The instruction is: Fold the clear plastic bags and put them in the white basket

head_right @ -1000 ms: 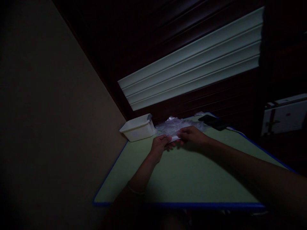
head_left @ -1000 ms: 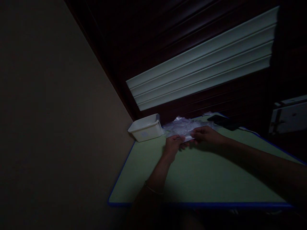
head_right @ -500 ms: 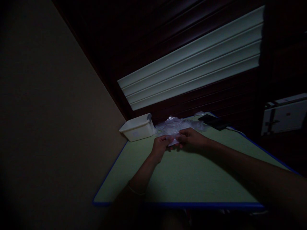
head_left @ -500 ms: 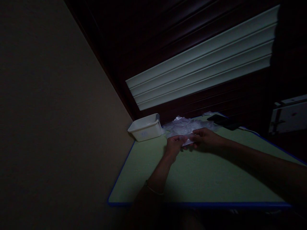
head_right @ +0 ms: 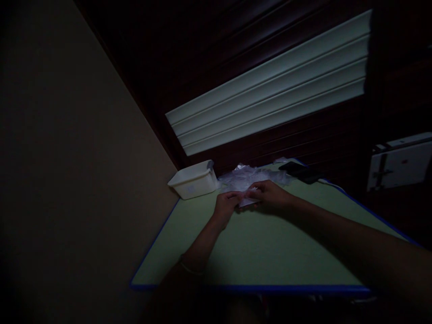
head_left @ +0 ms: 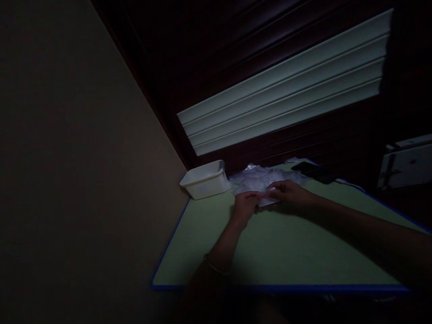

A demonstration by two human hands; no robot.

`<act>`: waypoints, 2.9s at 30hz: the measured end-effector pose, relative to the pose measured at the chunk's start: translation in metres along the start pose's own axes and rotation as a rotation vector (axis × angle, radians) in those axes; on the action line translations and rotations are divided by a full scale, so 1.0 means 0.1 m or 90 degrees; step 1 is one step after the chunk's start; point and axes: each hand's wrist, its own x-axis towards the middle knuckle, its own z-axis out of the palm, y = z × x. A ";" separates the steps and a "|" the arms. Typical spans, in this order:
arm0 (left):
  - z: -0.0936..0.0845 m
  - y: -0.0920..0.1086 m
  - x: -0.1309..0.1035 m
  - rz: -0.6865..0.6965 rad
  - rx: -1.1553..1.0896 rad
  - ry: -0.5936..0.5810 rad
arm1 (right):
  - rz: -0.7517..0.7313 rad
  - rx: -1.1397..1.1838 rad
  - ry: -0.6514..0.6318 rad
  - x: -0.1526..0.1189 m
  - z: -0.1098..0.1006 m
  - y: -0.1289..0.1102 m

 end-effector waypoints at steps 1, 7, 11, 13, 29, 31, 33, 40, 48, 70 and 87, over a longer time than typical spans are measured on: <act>0.00 0.00 0.00 -0.004 -0.003 -0.004 | -0.003 -0.004 0.003 0.00 0.00 0.00; -0.02 0.00 0.01 -0.008 -0.006 0.021 | 0.002 0.006 0.055 0.02 -0.06 -0.03; -0.05 0.00 0.04 0.002 -0.007 0.021 | -0.030 -0.059 0.053 0.07 -0.14 -0.02; -0.05 0.00 0.04 0.003 -0.010 0.027 | -0.041 -0.053 0.051 0.08 -0.15 0.00; -0.06 0.01 0.04 0.005 -0.004 0.031 | 0.061 0.101 0.014 -0.03 0.01 -0.07; -0.07 0.02 0.04 -0.003 -0.009 0.027 | 0.058 0.099 0.019 -0.04 0.01 -0.08; -0.09 0.01 0.04 -0.020 -0.013 -0.012 | 0.048 0.095 0.022 -0.04 -0.01 -0.08; -0.12 -0.06 0.05 -0.055 -0.019 -0.089 | 0.019 0.036 0.025 0.01 -0.07 -0.02; -0.10 -0.04 0.05 -0.036 -0.008 -0.066 | 0.028 0.084 -0.004 0.01 -0.07 0.01; -0.10 0.03 0.02 0.005 -0.081 -0.065 | 0.023 0.161 0.010 0.12 -0.18 0.10; -0.10 0.06 0.00 0.023 -0.022 -0.053 | -0.001 0.096 0.043 0.11 -0.16 0.07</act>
